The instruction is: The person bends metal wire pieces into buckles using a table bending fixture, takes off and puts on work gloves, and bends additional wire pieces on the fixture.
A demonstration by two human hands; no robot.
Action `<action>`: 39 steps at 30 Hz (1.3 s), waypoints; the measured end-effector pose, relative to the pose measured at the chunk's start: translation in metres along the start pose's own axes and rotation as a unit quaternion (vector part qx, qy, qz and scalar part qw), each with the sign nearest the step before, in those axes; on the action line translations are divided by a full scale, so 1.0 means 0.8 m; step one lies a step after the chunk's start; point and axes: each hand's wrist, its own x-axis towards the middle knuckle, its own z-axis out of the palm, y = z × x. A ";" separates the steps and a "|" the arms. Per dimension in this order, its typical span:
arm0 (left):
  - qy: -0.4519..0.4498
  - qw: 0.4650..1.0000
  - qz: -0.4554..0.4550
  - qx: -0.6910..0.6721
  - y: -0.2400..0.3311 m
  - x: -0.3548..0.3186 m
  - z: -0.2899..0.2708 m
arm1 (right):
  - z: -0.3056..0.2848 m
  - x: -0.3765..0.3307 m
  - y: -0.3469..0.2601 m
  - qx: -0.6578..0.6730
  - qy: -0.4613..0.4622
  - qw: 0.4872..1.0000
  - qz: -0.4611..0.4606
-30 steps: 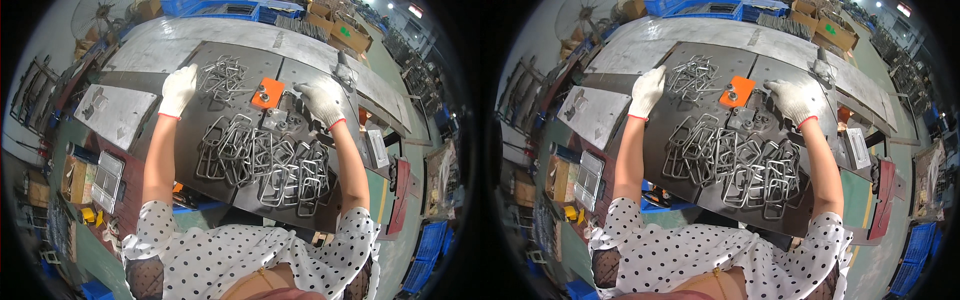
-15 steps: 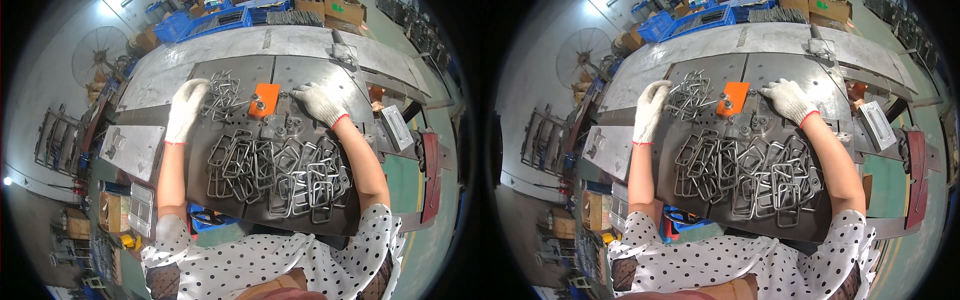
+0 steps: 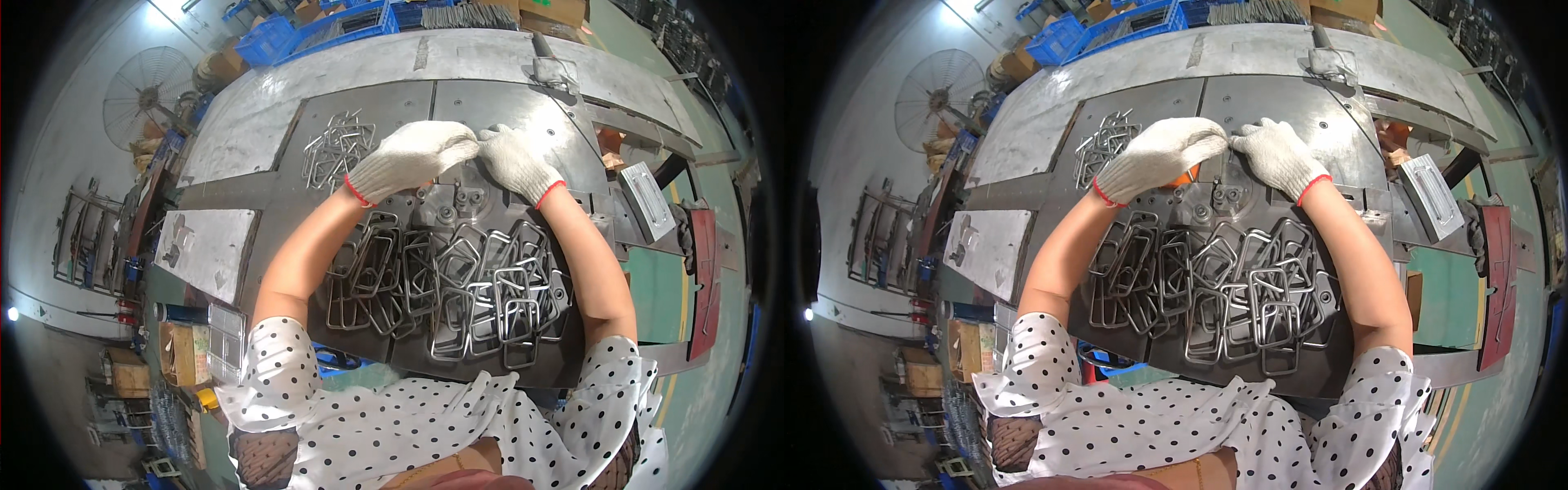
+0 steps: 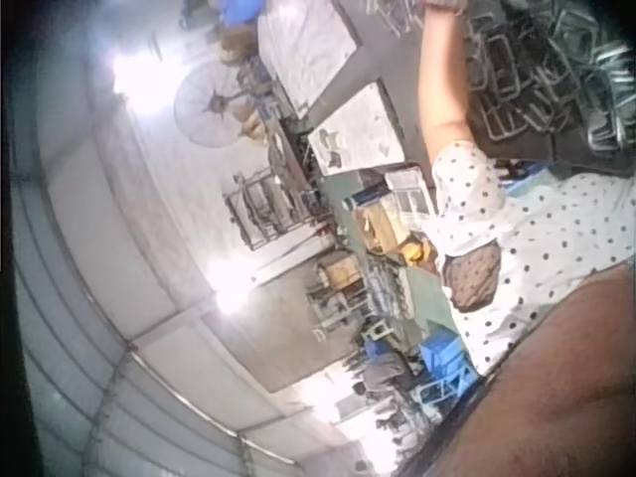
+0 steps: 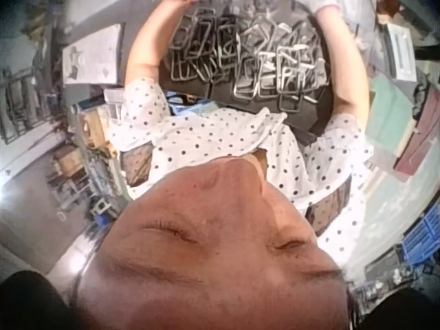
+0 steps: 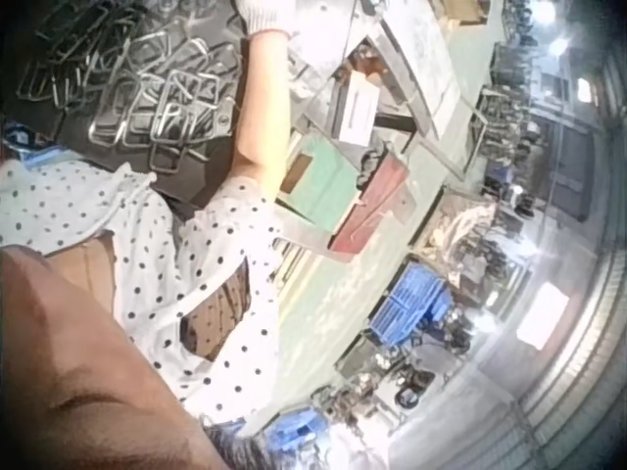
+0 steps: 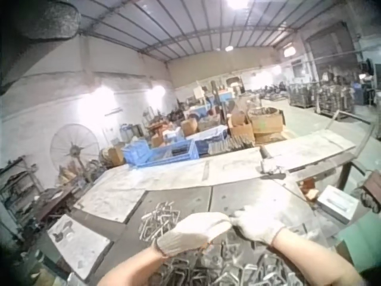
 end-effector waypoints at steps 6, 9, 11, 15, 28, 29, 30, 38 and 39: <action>0.068 0.995 0.061 0.044 -0.010 -0.009 0.015 | 0.002 -0.004 0.000 0.017 0.031 0.999 -0.011; 0.072 0.994 0.052 0.060 -0.009 -0.013 0.021 | 0.002 -0.005 -0.004 0.014 0.025 1.000 0.000; 0.076 0.993 0.058 0.073 0.002 -0.012 0.016 | 0.007 -0.003 -0.001 0.029 0.037 0.999 0.001; 0.017 0.999 -0.040 0.018 0.009 -0.004 0.010 | 0.012 -0.006 0.005 0.017 0.015 1.000 -0.003; 0.022 0.999 -0.027 0.040 0.004 -0.008 0.013 | -0.007 -0.006 -0.008 -0.042 -0.020 0.999 -0.005; 0.021 0.999 -0.027 0.040 0.004 -0.008 0.013 | -0.008 -0.006 -0.008 -0.036 -0.021 0.999 -0.002; 0.024 0.999 -0.022 0.036 0.004 -0.009 0.014 | -0.008 -0.006 -0.009 -0.036 -0.021 0.999 -0.002; 0.028 0.998 -0.039 0.031 0.009 -0.009 0.010 | -0.010 -0.004 -0.012 -0.022 -0.027 0.999 0.002; 0.024 0.998 -0.051 0.026 0.011 -0.010 0.010 | -0.009 -0.004 -0.012 -0.022 -0.027 0.999 0.001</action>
